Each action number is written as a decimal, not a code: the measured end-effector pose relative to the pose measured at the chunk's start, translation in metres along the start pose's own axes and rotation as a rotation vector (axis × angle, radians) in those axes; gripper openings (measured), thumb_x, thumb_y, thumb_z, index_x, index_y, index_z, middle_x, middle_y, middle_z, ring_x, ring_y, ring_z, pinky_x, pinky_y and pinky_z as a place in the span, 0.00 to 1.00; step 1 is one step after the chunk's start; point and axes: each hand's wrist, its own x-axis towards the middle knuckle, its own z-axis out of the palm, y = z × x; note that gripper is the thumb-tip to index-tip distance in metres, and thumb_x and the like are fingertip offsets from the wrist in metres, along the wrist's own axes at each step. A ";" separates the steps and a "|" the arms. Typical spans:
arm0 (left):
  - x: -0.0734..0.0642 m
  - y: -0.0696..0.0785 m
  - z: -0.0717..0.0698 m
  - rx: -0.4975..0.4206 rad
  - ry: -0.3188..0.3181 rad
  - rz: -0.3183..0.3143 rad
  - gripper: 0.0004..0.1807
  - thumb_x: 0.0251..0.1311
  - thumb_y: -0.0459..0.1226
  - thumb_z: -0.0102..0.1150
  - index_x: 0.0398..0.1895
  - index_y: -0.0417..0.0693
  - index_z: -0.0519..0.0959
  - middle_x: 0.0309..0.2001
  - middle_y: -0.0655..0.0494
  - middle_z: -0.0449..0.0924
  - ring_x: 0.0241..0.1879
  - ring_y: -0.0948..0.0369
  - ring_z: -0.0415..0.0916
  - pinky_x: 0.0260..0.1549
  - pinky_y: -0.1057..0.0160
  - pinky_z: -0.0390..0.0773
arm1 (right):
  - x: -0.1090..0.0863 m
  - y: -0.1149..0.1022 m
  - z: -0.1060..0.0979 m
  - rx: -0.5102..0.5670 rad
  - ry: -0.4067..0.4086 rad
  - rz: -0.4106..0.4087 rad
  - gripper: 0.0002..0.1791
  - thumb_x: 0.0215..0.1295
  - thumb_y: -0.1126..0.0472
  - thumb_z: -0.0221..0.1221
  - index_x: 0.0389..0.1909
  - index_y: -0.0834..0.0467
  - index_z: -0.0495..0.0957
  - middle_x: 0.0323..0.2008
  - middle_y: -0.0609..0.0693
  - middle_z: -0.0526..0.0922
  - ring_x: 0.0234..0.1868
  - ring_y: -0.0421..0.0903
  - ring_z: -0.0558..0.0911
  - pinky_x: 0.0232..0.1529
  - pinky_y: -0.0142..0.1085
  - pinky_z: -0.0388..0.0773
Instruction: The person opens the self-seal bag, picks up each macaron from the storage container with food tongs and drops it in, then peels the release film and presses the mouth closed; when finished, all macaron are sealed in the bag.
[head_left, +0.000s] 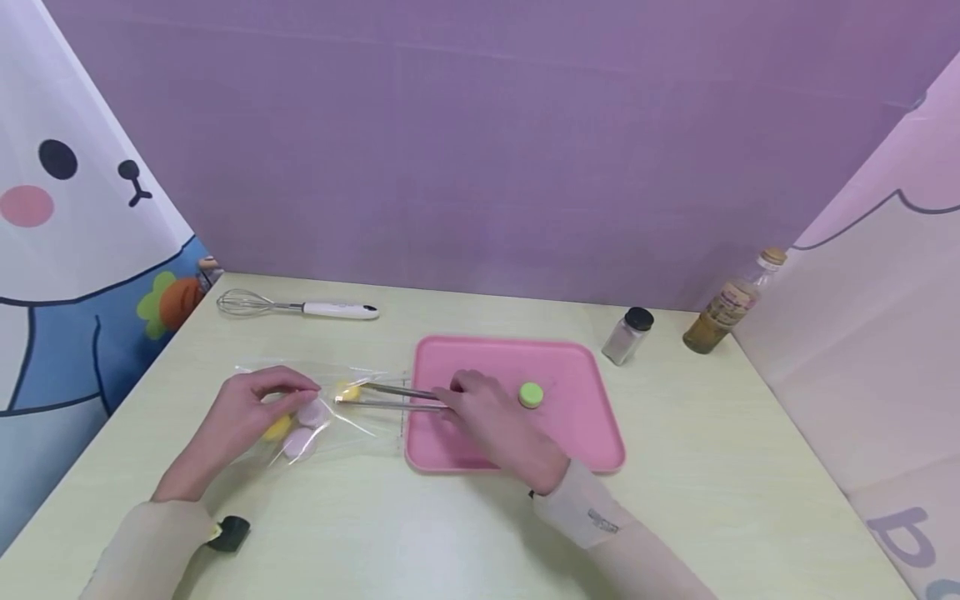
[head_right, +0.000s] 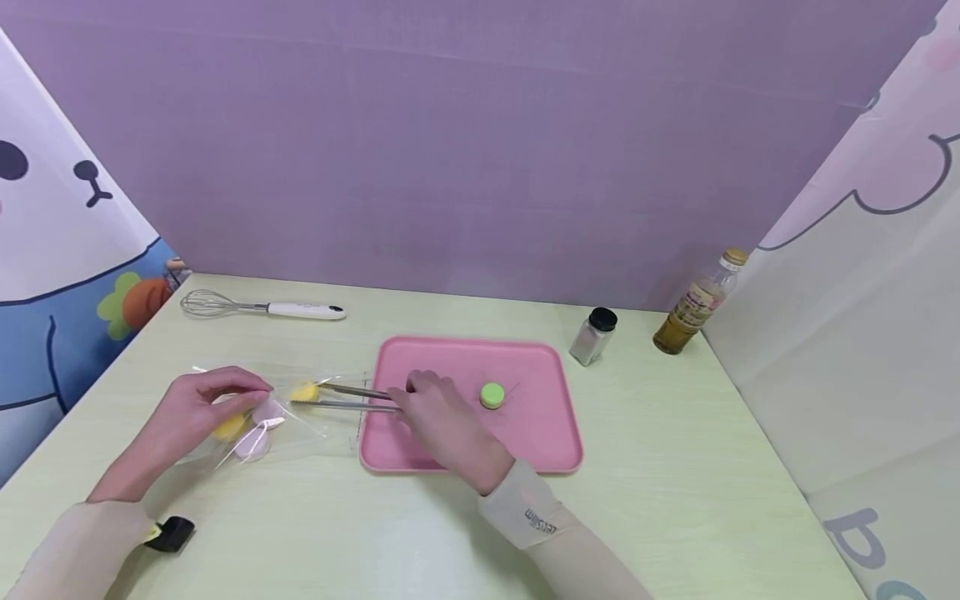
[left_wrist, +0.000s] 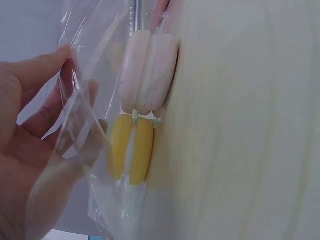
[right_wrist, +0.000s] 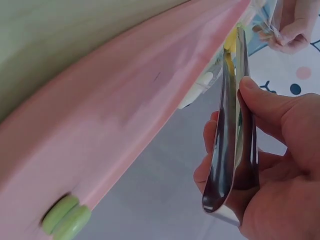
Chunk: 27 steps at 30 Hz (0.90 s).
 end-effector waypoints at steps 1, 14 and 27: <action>0.000 0.000 0.000 -0.003 0.002 0.002 0.07 0.67 0.42 0.67 0.43 0.52 0.88 0.42 0.61 0.86 0.45 0.69 0.77 0.48 0.71 0.73 | 0.001 -0.001 0.000 0.001 0.003 -0.001 0.20 0.64 0.60 0.70 0.57 0.54 0.84 0.33 0.46 0.76 0.31 0.39 0.71 0.31 0.26 0.71; 0.000 -0.003 0.002 -0.003 0.006 -0.015 0.06 0.67 0.43 0.67 0.42 0.55 0.88 0.44 0.62 0.85 0.46 0.70 0.77 0.48 0.73 0.73 | 0.019 -0.010 0.006 -0.007 0.024 -0.019 0.19 0.66 0.61 0.69 0.57 0.55 0.83 0.32 0.47 0.75 0.30 0.40 0.69 0.29 0.25 0.68; -0.001 0.000 0.001 -0.018 0.004 -0.010 0.06 0.66 0.42 0.67 0.42 0.55 0.88 0.44 0.61 0.86 0.47 0.71 0.76 0.48 0.73 0.73 | 0.025 -0.015 0.011 -0.043 -0.002 -0.007 0.18 0.65 0.61 0.69 0.56 0.57 0.84 0.33 0.48 0.76 0.30 0.39 0.70 0.29 0.24 0.69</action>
